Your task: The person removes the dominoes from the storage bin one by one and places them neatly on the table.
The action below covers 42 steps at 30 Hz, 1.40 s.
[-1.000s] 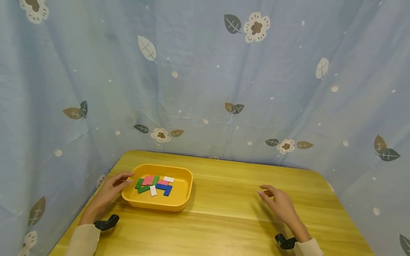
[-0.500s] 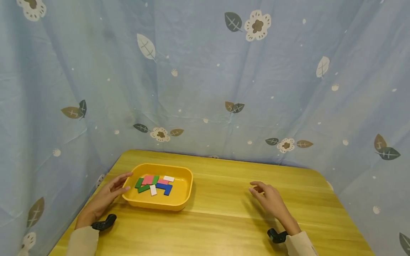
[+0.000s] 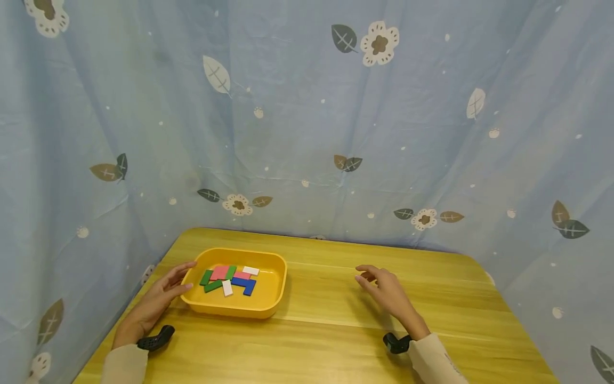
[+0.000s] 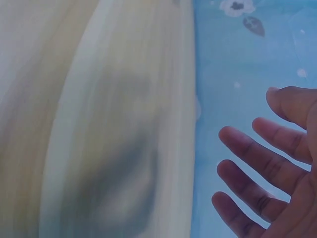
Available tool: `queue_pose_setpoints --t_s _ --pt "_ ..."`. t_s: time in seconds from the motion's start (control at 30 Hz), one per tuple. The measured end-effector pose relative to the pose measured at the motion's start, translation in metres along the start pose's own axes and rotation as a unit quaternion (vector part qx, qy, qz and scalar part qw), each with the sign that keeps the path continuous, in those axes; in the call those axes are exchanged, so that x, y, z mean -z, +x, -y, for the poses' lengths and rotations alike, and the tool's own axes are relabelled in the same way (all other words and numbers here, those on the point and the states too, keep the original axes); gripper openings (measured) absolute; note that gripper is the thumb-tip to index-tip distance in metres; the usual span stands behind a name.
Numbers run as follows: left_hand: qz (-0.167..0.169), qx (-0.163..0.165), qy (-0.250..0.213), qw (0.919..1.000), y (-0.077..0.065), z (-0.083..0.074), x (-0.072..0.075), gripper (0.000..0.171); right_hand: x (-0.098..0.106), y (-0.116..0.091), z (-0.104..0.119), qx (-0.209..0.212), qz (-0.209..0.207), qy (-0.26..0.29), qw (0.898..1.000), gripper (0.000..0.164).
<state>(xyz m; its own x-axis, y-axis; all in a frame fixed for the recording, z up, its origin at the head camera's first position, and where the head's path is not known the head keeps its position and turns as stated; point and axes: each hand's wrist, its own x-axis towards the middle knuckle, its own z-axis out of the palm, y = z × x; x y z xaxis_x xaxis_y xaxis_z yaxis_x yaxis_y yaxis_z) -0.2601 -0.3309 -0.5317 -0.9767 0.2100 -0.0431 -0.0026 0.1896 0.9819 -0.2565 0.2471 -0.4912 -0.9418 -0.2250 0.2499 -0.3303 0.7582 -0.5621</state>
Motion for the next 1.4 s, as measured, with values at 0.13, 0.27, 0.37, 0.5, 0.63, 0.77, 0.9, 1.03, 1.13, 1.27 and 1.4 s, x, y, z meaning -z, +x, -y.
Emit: queue_pose_setpoints --t_s 0.13,0.27,0.37,0.5,0.63,0.77,0.9,1.03,1.13,1.27,1.4 --pt "-0.007 -0.001 0.000 1.0000 0.001 0.002 0.000 0.066 -0.007 0.012 0.014 0.007 0.020 0.044 0.999 0.035" --pt "-0.004 -0.002 -0.001 1.0000 0.003 0.003 -0.002 0.065 -0.013 0.022 0.027 0.023 0.038 0.070 0.997 0.034" --pt "-0.002 -0.006 -0.006 1.0000 0.005 0.003 -0.002 0.065 -0.018 0.029 0.036 0.041 0.045 0.072 0.996 0.036" --pt "0.001 -0.011 -0.014 0.9998 0.005 0.003 -0.003 0.065 -0.023 0.037 0.049 0.064 0.048 0.077 0.994 0.035" --pt "-0.001 -0.008 -0.020 0.9998 0.003 0.004 -0.003 0.065 -0.030 0.046 0.062 0.086 0.051 0.079 0.992 0.033" --pt "-0.004 -0.005 -0.016 0.9998 0.001 0.005 -0.002 0.066 -0.038 0.056 0.077 0.100 0.061 0.081 0.990 0.033" --pt "-0.007 -0.004 -0.017 0.9998 -0.001 0.007 -0.002 0.066 -0.046 0.064 0.093 0.116 0.074 0.081 0.987 0.033" --pt "-0.010 -0.004 -0.020 0.9998 -0.002 0.008 -0.003 0.067 -0.055 0.072 0.105 0.135 0.084 0.080 0.984 0.032" --pt "-0.010 -0.005 -0.019 0.9998 -0.002 0.008 -0.003 0.067 -0.062 0.076 0.113 0.144 0.091 0.085 0.982 0.033" --pt "-0.007 -0.008 -0.019 0.9998 -0.002 0.008 -0.002 0.066 -0.073 0.082 0.122 0.150 0.104 0.094 0.979 0.033" --pt "-0.005 -0.007 -0.021 0.9997 -0.002 0.007 -0.002 0.066 -0.083 0.088 0.131 0.148 0.123 0.113 0.975 0.033"
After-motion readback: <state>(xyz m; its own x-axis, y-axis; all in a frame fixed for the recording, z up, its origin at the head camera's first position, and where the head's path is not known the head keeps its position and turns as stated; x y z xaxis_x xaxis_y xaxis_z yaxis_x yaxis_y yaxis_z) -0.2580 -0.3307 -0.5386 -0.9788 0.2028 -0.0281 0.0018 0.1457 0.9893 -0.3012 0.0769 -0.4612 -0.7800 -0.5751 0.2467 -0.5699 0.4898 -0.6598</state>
